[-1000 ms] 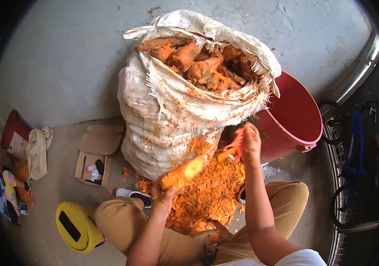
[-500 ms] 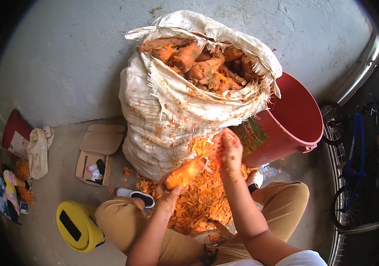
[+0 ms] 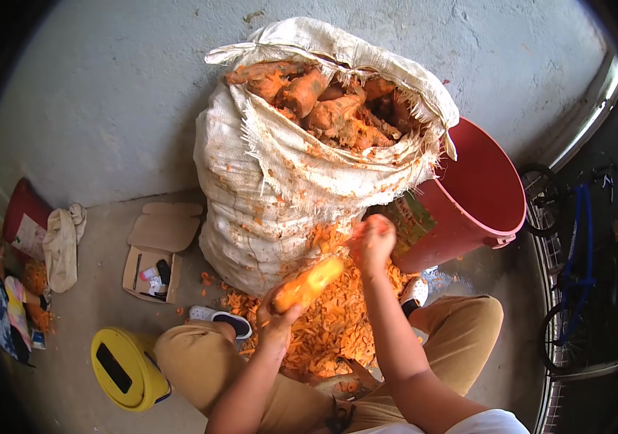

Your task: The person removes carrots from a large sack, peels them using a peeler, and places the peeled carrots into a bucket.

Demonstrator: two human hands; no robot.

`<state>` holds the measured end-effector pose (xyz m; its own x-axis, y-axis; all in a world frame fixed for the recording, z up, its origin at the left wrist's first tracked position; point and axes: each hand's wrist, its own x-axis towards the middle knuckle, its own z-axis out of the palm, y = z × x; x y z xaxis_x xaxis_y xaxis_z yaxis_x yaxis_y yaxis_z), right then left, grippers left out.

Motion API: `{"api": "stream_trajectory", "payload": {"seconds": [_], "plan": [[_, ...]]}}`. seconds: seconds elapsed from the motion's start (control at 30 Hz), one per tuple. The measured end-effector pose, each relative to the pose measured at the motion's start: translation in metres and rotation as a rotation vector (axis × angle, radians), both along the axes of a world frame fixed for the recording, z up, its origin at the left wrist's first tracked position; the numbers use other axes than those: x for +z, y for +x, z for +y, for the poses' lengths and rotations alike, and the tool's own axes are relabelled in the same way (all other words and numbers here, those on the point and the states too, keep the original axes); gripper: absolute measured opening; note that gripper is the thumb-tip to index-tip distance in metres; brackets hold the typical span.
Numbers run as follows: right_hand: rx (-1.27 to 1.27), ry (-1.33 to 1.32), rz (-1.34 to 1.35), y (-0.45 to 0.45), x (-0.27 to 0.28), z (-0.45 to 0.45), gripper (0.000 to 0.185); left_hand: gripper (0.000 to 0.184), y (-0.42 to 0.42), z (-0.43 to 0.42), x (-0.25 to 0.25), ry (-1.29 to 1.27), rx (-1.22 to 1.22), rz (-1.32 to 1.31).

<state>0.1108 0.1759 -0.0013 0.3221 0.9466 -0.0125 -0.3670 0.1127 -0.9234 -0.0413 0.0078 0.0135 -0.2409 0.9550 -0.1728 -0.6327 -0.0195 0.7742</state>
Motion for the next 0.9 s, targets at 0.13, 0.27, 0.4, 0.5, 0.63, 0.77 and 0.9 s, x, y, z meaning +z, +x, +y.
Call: {"api": "stream_trajectory", "payload": {"seconds": [0.13,0.27,0.4,0.5,0.63,0.77,0.9], "plan": [[-0.238,-0.039,-0.198,0.061,-0.003,0.030,0.016,0.057,-0.020,-0.006,0.002,0.022,-0.003,0.010],[-0.162,0.135,-0.074,0.026,0.046,0.002,0.014,0.059,-0.013,-0.001,0.015,-0.026,-0.026,0.009],[-0.047,0.658,-0.967,0.002,0.072,-0.026,0.020,0.059,-0.014,0.002,0.006,0.005,-0.032,0.063],[0.186,0.380,-0.427,0.000,0.090,-0.026,0.016,0.059,-0.014,0.001,0.014,0.007,-0.050,0.010],[0.503,0.162,-0.518,0.020,0.107,-0.038,0.019,0.060,-0.017,0.002,0.009,0.022,-0.048,0.027],[0.748,0.455,-1.108,0.016,0.099,-0.060,0.023,0.060,-0.015,0.002,0.014,0.017,-0.018,0.014],[0.757,0.533,-1.220,0.005,0.092,-0.073,0.028,0.059,-0.016,0.002,0.008,0.023,-0.023,0.004]]}}
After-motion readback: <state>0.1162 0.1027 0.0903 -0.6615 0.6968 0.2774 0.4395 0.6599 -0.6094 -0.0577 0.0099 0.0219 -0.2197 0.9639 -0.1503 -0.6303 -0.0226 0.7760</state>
